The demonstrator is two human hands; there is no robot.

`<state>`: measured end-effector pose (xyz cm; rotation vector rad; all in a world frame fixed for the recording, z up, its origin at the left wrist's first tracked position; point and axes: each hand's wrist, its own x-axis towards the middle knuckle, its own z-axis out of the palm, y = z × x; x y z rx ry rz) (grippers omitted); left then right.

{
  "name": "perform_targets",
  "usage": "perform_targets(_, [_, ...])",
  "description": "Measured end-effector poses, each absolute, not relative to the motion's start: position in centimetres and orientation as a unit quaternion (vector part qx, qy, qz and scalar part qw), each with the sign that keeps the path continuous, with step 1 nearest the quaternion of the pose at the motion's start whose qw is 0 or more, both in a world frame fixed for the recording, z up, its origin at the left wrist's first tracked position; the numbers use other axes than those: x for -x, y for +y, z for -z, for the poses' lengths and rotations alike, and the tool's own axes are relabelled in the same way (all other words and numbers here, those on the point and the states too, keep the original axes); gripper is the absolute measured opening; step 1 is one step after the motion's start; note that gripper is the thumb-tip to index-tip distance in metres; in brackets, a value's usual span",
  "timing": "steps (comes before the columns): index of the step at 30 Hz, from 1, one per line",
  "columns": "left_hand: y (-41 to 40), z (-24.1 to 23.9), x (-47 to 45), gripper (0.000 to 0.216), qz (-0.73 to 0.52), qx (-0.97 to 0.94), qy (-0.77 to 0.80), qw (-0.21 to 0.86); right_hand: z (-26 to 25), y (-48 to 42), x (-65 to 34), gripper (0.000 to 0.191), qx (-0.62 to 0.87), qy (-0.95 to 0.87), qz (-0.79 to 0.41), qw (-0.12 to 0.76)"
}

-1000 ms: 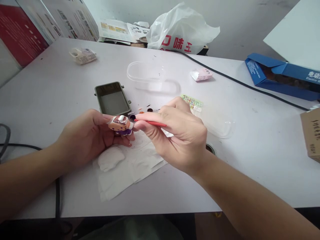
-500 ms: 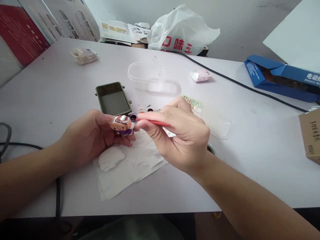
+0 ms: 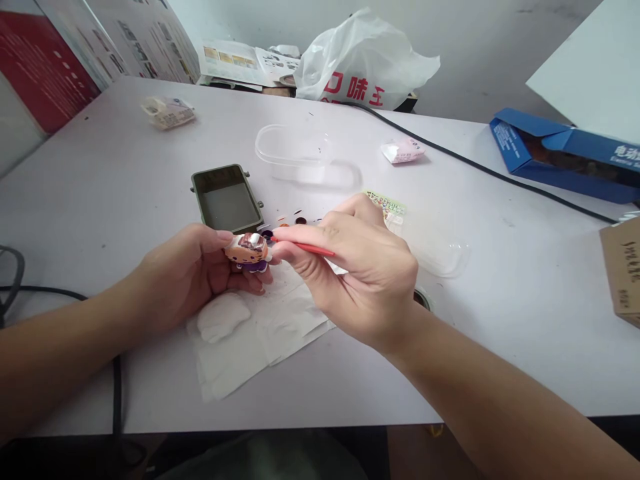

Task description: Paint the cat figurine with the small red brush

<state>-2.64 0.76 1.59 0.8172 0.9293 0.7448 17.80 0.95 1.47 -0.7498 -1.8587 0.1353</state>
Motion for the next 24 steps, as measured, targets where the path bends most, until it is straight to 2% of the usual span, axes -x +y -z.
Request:
perform_targets(10, [0.9, -2.2, 1.9, 0.022, -0.336, -0.356, 0.475, 0.731, -1.6, 0.7, -17.8, 0.014, 0.328, -0.763, -0.072, 0.552])
perform_targets(13, [1.1, -2.4, 1.7, 0.022, -0.329, -0.342, 0.499, 0.725, -1.7, 0.5, -17.5, 0.007, 0.354, -0.725, -0.133, 0.575])
perform_targets(18, [1.0, -2.1, 2.0, 0.023, -0.316, -0.346, 0.494, 0.733, -1.9, 0.9, -17.3, 0.02, 0.391, -0.697, -0.229, 0.555])
perform_targets(24, [0.8, -1.8, 2.4, 0.03, -0.314, -0.382, 0.463, 0.736, -1.5, 1.2, -17.5, 0.023, 0.425, -0.648, -0.353, 0.525])
